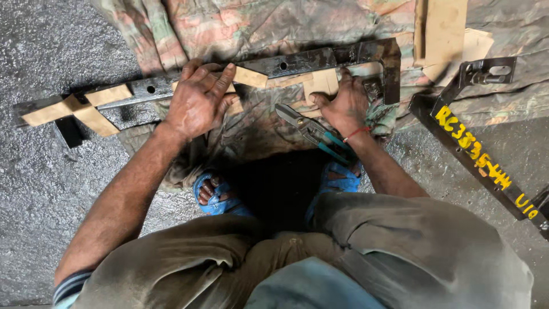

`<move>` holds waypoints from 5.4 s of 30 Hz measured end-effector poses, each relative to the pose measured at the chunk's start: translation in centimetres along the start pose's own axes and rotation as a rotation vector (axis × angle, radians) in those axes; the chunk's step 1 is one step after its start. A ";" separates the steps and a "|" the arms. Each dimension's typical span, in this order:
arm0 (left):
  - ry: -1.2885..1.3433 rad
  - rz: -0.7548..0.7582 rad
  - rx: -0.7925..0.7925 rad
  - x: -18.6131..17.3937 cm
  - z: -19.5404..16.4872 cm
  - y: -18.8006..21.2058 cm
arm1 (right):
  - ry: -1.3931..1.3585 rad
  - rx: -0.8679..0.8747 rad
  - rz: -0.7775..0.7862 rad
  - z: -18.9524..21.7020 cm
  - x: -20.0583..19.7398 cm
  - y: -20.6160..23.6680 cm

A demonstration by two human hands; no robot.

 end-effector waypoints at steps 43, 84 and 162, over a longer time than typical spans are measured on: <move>0.747 -0.318 -0.279 -0.1 -4.2 -7.0 | -1.834 0.473 0.544 -1.5 2.4 12.0; 2.141 -0.270 -0.673 10.9 -7.8 -0.9 | -1.168 -0.098 0.800 -5.7 0.4 21.6; 1.908 -0.037 -0.667 12.0 -12.3 -2.5 | -0.996 0.184 0.741 -5.4 3.5 20.7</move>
Point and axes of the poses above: each hand's wrist, its own y-axis away from the middle knuckle, its own x-axis out of the palm, z = x × y, the point moved 10 cm from there along -y, towards the middle knuckle, and after that the axes turned 6 degrees about y, right-handed, at the moved point
